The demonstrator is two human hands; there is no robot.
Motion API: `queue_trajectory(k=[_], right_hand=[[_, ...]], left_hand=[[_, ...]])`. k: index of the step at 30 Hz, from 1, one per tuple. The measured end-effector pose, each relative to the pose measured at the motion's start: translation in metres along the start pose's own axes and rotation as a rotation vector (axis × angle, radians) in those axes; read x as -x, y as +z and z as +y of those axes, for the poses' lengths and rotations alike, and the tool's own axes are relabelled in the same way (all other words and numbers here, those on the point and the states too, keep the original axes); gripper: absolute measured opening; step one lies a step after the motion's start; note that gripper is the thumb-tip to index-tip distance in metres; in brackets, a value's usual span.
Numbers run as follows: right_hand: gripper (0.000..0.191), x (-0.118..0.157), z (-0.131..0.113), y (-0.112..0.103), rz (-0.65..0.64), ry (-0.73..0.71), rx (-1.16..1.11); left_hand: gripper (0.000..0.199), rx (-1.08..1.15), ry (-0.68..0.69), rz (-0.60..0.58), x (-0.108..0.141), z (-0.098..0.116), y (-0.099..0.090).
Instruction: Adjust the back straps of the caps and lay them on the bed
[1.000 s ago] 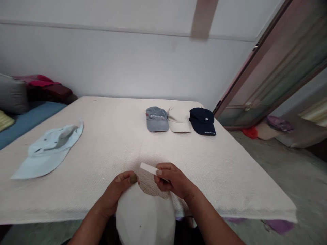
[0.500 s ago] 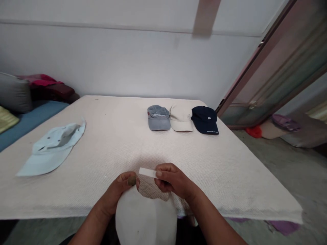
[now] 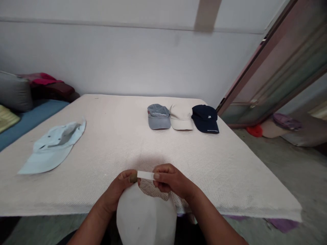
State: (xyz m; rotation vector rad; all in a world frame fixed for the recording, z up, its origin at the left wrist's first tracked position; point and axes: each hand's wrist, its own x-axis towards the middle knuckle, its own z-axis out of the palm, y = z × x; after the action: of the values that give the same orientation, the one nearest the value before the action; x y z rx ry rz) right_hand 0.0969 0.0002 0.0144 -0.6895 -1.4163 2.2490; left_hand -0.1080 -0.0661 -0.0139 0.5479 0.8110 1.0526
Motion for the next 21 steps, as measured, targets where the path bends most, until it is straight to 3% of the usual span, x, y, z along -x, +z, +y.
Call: queue_trajectory(k=[13,21], right_hand=[[0.020,-0.0006,-0.0010,0.0000,-0.013,-0.026,0.006],[0.021,-0.0001,-0.0028,0.0014,-0.043,-0.009,0.031]], left_hand=[[0.015,0.016,-0.005,-0.035,-0.0001,-0.0012,-0.0015],[0.017,0.035,-0.028,0.052,0.0026,0.0007,0.0048]])
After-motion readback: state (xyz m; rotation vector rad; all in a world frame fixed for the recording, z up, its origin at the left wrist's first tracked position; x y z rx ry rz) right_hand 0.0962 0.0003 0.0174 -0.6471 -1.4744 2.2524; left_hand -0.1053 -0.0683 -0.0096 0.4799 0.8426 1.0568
